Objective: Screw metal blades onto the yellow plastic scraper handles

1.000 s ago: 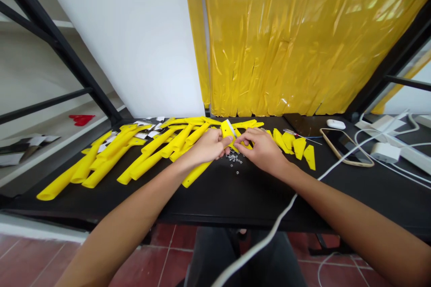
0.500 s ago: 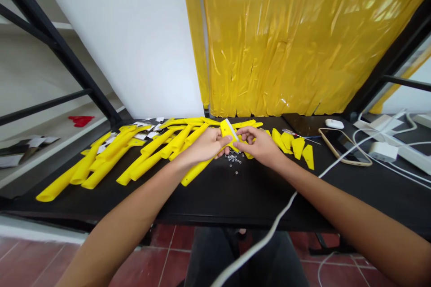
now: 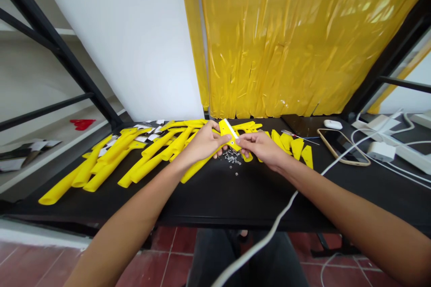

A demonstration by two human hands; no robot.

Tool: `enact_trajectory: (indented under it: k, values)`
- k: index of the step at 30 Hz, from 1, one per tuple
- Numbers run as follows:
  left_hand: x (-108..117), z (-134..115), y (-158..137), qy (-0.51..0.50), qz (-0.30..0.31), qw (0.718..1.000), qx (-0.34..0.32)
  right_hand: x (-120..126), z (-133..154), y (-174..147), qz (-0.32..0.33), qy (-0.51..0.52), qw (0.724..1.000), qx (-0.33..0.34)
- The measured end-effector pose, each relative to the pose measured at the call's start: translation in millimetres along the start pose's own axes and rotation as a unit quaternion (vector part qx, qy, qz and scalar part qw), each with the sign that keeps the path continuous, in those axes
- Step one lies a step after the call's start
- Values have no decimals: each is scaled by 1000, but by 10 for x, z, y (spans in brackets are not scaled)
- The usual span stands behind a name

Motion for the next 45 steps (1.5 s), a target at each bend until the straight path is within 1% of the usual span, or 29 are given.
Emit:
enact_trajectory:
  k: [1,2,3,4,5,6,7,8,9,11,14,16,18,19,20,21,22,23,24,26,28,30,33,36,40,42,45]
  values:
    - [86,-37,-12,52,-47,997,-19,14,-16,11,-7,3,1000,0]
    - [161,-122,-37,114,-93,988,-55,32,-30,23,-15,6,1000,-1]
    - [201,-251,-78,180,-130,969,-107,57,-43,33,-25,10,1000,-1]
    - [188,-400,-132,246,-150,943,-169,87,-55,42,-34,17,999,-4]
    - [121,-541,-190,306,-151,911,-233,118,-67,49,-43,28,999,-7]
    - [14,-645,-245,359,-134,877,-291,145,-77,54,-49,42,998,-12]
    - [-106,-705,-289,405,-107,844,-335,164,-86,56,-53,57,997,-18]
    - [-214,-725,-318,444,-78,816,-362,174,-93,56,-53,73,996,-24]
    - [-298,-718,-333,475,-54,794,-376,176,-98,54,-52,88,994,-30]
    - [-397,-676,-332,519,-24,768,-375,155,-111,45,-46,117,991,-46]
    - [-444,-628,-324,550,-14,754,-358,79,-133,27,-28,163,984,-69]
    - [-432,-603,-313,555,-10,757,-345,31,-121,23,-12,184,981,-68]
    - [-350,-583,-285,541,-19,773,-332,60,-79,26,-19,164,985,-44]
    - [-280,-576,-265,524,-32,787,-325,105,-30,26,-34,121,992,-16]
    - [-196,-571,-243,499,-48,804,-320,150,49,18,-49,52,997,25]
    - [-99,-571,-223,465,-70,823,-318,165,151,-3,-59,-40,995,77]
    - [-1,-563,-201,428,-91,843,-313,135,252,-35,-57,-145,979,131]
    - [94,-551,-179,389,-113,861,-307,62,321,-75,-44,-247,952,178]
    - [173,-534,-157,354,-130,877,-299,-29,346,-113,-22,-335,917,214]
    - [274,-497,-116,304,-150,899,-277,-176,304,-170,20,-455,855,247]
    - [307,-476,-86,276,-152,914,-257,-258,235,-202,47,-518,814,259]
    - [305,-483,-74,257,-143,923,-247,-315,175,-215,69,-547,790,268]
    - [299,-498,-69,229,-130,934,-243,-361,94,-186,92,-560,778,271]
    - [320,-426,-36,178,-127,951,-219,-359,28,-117,94,-564,780,256]
    - [298,-201,54,22,-102,983,-149,-349,-5,-64,78,-565,789,228]
    - [285,-122,79,-42,-94,987,-120,-357,-3,-68,73,-570,788,222]
    - [301,-62,91,-96,-95,987,-86,-341,42,-87,63,-567,789,225]
Point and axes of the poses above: each hand's wrist, its own y-axis towards the middle knuckle, its own x-axis out of the back of the hand, z = x × y, the point moved 10 cm from there along y, towards the middle knuckle, and after that the axes turned 4 degrees about -x, right-handed, at the moved point
